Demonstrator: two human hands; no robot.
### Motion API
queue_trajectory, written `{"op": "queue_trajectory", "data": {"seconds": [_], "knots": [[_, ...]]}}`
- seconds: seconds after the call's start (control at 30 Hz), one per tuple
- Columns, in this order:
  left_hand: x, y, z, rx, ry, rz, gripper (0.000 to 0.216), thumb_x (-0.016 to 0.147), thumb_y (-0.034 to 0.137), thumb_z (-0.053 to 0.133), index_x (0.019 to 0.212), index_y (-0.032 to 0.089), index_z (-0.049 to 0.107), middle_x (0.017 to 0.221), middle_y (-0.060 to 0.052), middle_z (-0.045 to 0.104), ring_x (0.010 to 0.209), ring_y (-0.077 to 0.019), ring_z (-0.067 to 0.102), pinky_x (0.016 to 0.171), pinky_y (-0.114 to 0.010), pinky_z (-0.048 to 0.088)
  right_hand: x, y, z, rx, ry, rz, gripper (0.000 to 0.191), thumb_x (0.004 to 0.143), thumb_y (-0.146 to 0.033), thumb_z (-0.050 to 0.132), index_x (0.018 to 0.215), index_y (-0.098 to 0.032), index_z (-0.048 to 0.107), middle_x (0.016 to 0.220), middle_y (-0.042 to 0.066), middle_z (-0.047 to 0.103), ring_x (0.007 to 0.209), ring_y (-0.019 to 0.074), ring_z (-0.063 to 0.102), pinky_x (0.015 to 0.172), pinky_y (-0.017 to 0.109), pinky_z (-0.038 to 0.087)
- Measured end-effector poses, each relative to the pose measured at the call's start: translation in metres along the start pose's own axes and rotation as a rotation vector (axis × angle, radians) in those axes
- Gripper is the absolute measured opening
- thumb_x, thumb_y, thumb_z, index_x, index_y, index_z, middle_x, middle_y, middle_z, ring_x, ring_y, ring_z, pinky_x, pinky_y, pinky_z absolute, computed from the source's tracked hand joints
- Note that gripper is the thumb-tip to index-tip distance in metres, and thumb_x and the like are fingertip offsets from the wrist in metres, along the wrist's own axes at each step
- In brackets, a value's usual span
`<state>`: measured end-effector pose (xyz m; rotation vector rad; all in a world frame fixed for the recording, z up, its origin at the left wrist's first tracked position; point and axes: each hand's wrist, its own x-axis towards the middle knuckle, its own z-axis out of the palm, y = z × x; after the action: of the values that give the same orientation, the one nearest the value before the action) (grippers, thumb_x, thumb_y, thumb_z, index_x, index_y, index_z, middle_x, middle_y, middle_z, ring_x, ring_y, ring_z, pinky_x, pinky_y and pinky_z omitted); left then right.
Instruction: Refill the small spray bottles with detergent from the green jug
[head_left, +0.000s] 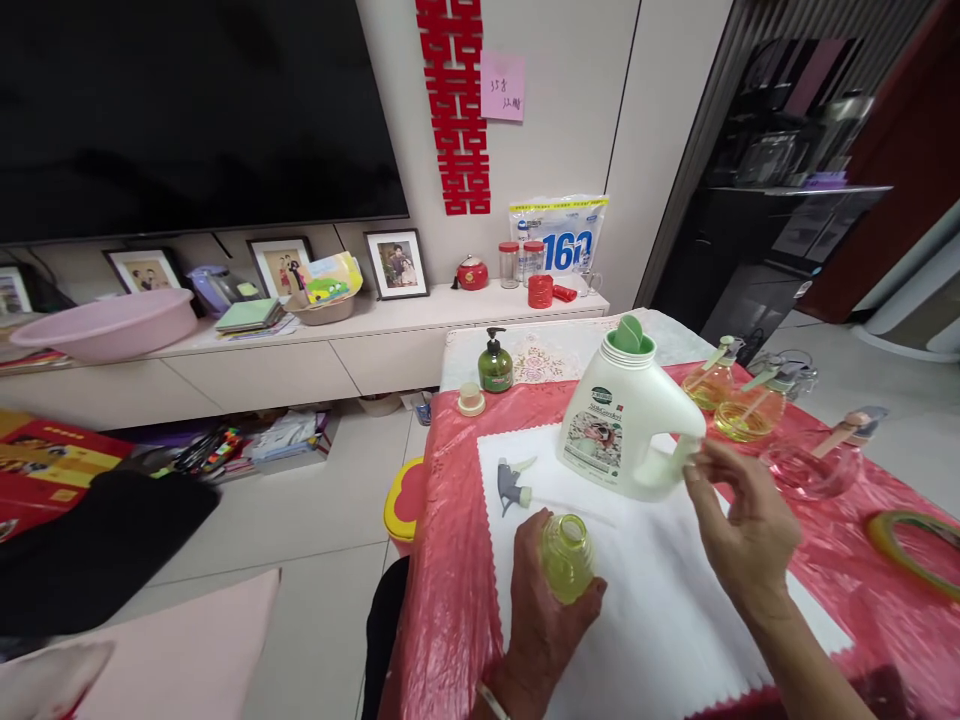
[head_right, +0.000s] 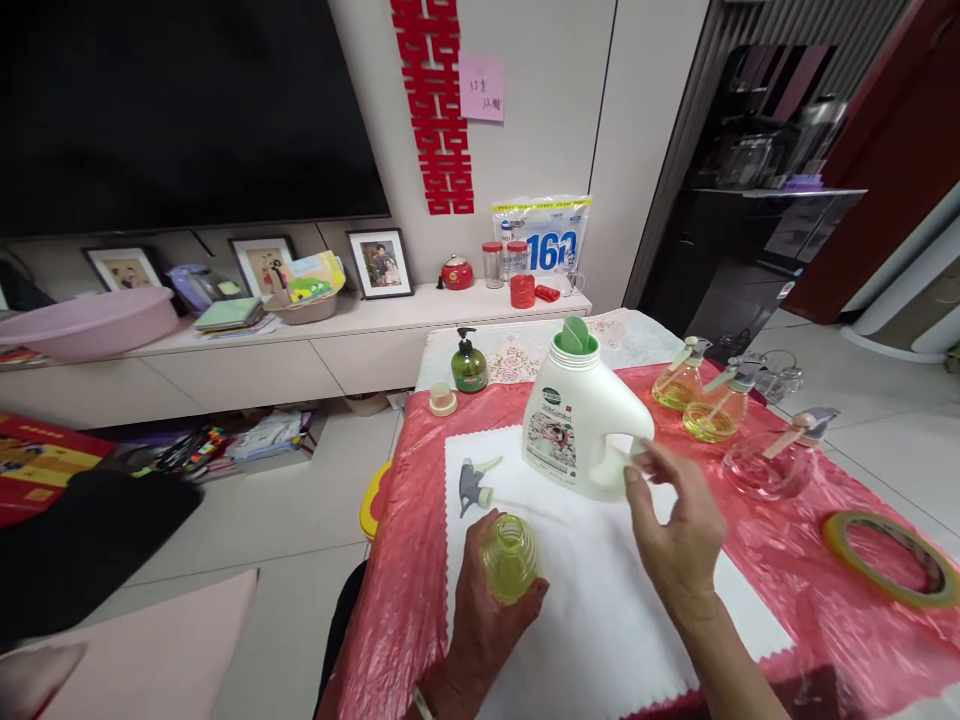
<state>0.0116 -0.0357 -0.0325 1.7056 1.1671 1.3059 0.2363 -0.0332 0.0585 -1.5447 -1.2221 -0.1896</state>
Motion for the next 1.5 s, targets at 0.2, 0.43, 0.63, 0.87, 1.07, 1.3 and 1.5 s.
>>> {"op": "queue_trajectory", "data": {"seconds": [0.2,0.43,0.63,0.87,1.07,1.3,1.5], "knots": [[0.002,0.0,0.0,0.029,0.051,0.006,0.073,0.072,0.041,0.075,0.134,0.018,0.045,0.124,-0.015,0.063,0.116,-0.0344,0.066,0.098,-0.054,0.057,-0.006,-0.015,0.052,0.201,-0.804,-0.099,0.024,0.1,-0.035,0.053,0.099,-0.019,0.071,0.092,0.003,0.065,0.079,0.0115,0.062,0.069,0.023,0.05],[-0.004,-0.01,-0.001,0.035,0.087,0.002,0.075,0.07,0.036,0.074,0.137,0.018,0.046,0.132,-0.018,0.063,0.122,-0.0364,0.064,0.101,-0.055,0.056,-0.002,-0.027,0.139,0.052,-1.281,-0.157,0.029,0.095,-0.036,0.071,0.107,-0.01,0.066,0.096,0.005,0.062,0.09,0.0143,0.061,0.089,0.033,0.054],[-0.002,-0.009,0.0,-0.01,0.104,-0.132,0.071,0.073,0.042,0.072,0.135,0.018,0.047,0.131,-0.018,0.064,0.122,-0.0372,0.064,0.102,-0.059,0.054,0.003,-0.034,0.16,-0.063,-1.397,-0.14,0.035,0.098,-0.045,0.067,0.105,-0.01,0.064,0.096,0.005,0.061,0.093,0.0155,0.06,0.091,0.036,0.053],[0.0,-0.005,-0.001,0.024,0.035,-0.124,0.068,0.073,0.041,0.072,0.134,0.02,0.049,0.131,-0.016,0.064,0.122,-0.0372,0.063,0.103,-0.056,0.054,0.029,-0.05,0.11,0.236,-1.099,-0.044,0.02,0.095,-0.032,0.069,0.1,-0.013,0.068,0.093,0.003,0.058,0.089,0.0138,0.056,0.085,0.026,0.046],[0.001,-0.009,0.0,0.123,-0.009,-0.038,0.07,0.07,0.044,0.075,0.13,0.018,0.05,0.125,-0.016,0.065,0.117,-0.0376,0.066,0.099,-0.056,0.057,0.045,-0.071,0.035,0.596,-0.757,0.073,0.045,0.103,-0.056,0.052,0.123,-0.017,0.063,0.108,0.007,0.06,0.091,0.0148,0.057,0.084,0.027,0.049],[0.003,-0.006,0.0,0.123,-0.014,0.147,0.075,0.073,0.04,0.073,0.137,0.016,0.043,0.125,-0.017,0.061,0.117,-0.0344,0.065,0.099,-0.054,0.057,0.041,-0.091,0.0,1.088,-0.403,0.396,0.041,0.085,-0.052,0.08,0.116,-0.026,0.069,0.123,0.006,0.059,0.099,0.0175,0.061,0.086,0.032,0.057],[0.004,-0.003,-0.001,0.127,-0.015,0.176,0.075,0.077,0.048,0.073,0.139,0.017,0.042,0.123,-0.016,0.061,0.114,-0.033,0.066,0.097,-0.053,0.058,0.039,-0.113,-0.004,1.282,-0.294,0.376,0.032,0.084,-0.035,0.084,0.113,-0.027,0.074,0.119,0.004,0.061,0.105,0.0116,0.06,0.084,0.017,0.055]]}}
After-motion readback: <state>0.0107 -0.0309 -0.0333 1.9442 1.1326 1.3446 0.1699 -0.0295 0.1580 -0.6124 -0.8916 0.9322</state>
